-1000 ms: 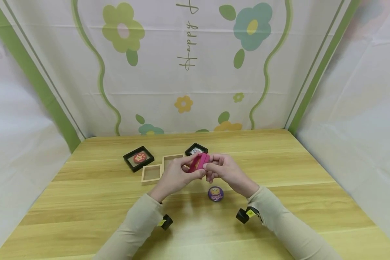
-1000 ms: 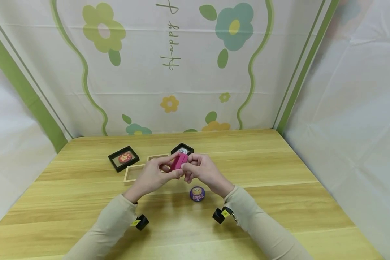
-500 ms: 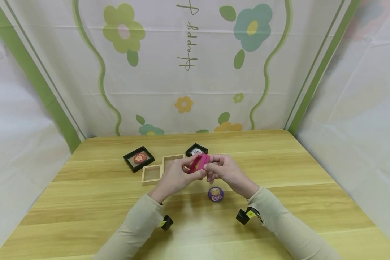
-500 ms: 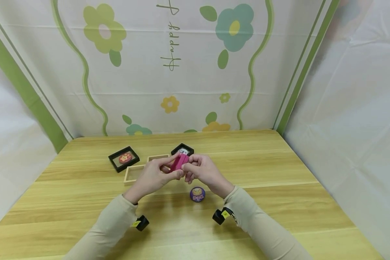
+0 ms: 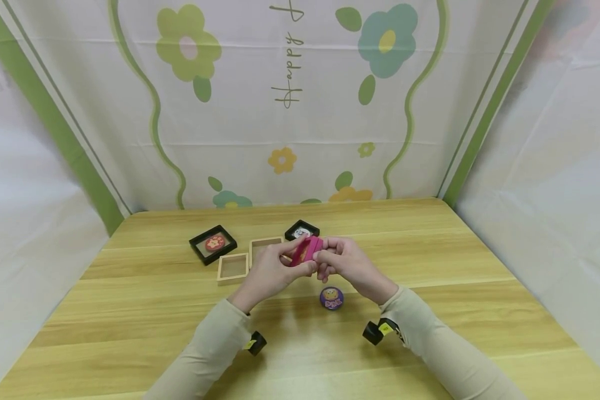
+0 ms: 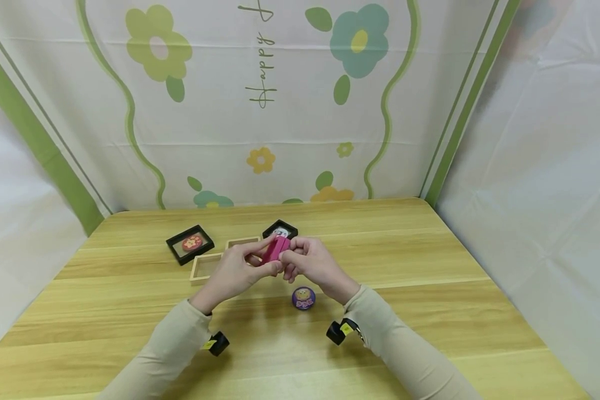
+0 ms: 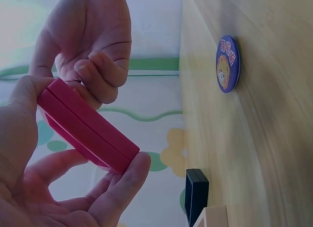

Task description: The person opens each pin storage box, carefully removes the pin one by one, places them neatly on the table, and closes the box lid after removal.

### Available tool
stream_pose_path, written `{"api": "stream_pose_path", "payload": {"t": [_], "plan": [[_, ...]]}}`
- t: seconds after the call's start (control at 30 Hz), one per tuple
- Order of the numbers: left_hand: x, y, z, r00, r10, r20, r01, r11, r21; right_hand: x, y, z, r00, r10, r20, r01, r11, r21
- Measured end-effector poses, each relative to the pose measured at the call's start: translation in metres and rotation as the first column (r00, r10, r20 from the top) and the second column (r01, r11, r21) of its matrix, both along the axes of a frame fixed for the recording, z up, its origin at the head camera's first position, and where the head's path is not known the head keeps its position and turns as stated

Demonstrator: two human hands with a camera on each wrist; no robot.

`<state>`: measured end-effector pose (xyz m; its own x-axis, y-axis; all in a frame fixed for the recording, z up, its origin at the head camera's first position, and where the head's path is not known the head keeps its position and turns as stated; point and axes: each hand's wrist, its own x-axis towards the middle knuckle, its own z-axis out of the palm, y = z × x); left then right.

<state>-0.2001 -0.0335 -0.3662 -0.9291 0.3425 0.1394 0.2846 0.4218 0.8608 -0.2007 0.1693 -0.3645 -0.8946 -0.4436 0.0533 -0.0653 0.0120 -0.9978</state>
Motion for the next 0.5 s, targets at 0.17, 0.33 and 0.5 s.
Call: {"api": "stream_pose_path", "payload": {"t": [0.17, 0.33, 0.5], "plan": [[0.0006, 0.0000, 0.0000, 1.000, 0.000, -0.007, 0.000, 1.000, 0.019, 0.0004, -0.0009, 0.0013, 1.000, 0.000, -0.005, 0.000, 1.000, -0.002], [-0.0004, 0.0002, -0.0010, 1.000, 0.000, -0.013, 0.000, 1.000, 0.006, 0.0008, -0.0007, 0.0018, 1.000, 0.003, -0.001, -0.003, 1.000, -0.002], [-0.0012, 0.0003, -0.0022, 1.000, -0.002, -0.008, 0.002, 1.000, 0.006, 0.0013, -0.0006, 0.0018, 1.000, 0.005, 0.003, -0.005, 1.000, -0.007]]}}
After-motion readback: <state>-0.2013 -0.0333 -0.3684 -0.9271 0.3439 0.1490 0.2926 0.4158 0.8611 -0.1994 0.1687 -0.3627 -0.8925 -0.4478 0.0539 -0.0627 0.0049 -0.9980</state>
